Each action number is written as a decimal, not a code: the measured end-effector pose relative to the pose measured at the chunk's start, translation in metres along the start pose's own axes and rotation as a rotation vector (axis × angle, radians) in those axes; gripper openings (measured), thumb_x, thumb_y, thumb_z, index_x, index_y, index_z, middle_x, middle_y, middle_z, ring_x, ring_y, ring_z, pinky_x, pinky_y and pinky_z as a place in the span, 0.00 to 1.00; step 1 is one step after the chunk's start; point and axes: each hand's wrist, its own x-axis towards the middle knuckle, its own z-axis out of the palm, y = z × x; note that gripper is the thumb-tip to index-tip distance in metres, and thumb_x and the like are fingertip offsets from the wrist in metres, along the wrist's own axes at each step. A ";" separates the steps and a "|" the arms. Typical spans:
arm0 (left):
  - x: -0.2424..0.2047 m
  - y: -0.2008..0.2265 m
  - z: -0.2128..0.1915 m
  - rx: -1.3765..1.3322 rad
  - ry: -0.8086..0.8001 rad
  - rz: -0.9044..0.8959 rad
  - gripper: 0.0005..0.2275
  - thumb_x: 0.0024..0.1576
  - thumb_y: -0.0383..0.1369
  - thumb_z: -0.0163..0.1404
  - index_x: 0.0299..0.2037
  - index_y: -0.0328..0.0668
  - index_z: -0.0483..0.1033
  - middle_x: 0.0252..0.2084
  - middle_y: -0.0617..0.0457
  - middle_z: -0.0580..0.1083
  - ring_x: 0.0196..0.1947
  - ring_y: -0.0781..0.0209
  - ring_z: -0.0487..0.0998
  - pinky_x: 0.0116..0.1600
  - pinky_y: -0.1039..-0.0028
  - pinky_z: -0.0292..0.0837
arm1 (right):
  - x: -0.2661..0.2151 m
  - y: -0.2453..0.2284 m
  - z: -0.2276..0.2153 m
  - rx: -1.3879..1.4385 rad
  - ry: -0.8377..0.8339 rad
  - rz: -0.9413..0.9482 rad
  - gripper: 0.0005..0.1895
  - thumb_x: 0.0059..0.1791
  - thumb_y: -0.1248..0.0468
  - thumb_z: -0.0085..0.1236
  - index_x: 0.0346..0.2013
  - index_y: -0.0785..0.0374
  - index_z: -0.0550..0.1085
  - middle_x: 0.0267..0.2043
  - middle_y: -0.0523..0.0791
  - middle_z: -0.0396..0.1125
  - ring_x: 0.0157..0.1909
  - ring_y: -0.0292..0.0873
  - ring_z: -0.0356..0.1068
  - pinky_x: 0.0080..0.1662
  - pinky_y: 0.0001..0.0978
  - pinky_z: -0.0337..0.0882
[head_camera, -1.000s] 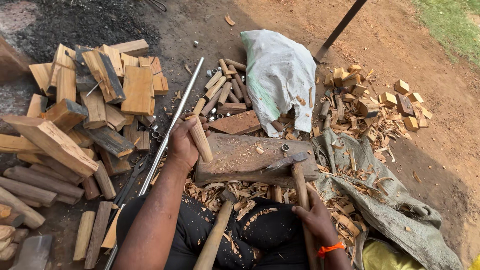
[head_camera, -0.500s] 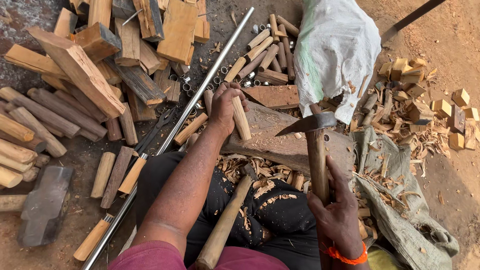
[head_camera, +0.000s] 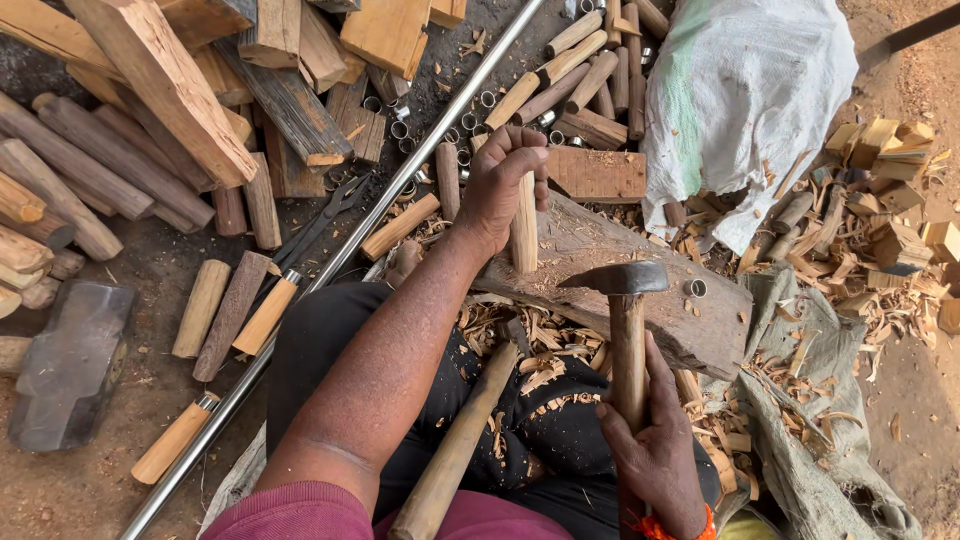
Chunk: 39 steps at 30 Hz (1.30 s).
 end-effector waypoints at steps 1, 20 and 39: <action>0.001 0.000 -0.001 0.001 0.005 0.003 0.09 0.54 0.31 0.54 0.43 0.42 0.72 0.29 0.54 0.71 0.24 0.68 0.74 0.29 0.75 0.76 | 0.001 0.000 -0.001 0.015 -0.001 0.028 0.48 0.44 0.73 0.60 0.76 0.58 0.51 0.45 0.48 0.70 0.41 0.39 0.72 0.43 0.33 0.75; 0.029 -0.032 -0.032 0.304 0.084 0.266 0.16 0.54 0.41 0.63 0.43 0.42 0.73 0.35 0.56 0.73 0.26 0.74 0.74 0.31 0.83 0.75 | -0.011 -0.076 -0.022 0.545 0.037 -0.242 0.46 0.48 0.79 0.57 0.78 0.58 0.51 0.59 0.47 0.66 0.52 0.38 0.68 0.48 0.28 0.73; 0.028 -0.026 -0.024 0.373 0.044 0.278 0.18 0.52 0.42 0.63 0.44 0.41 0.71 0.37 0.55 0.71 0.29 0.73 0.76 0.30 0.82 0.80 | 0.029 -0.067 0.001 0.087 -0.204 -0.323 0.48 0.47 0.77 0.57 0.78 0.54 0.48 0.61 0.48 0.67 0.33 0.32 0.68 0.33 0.25 0.73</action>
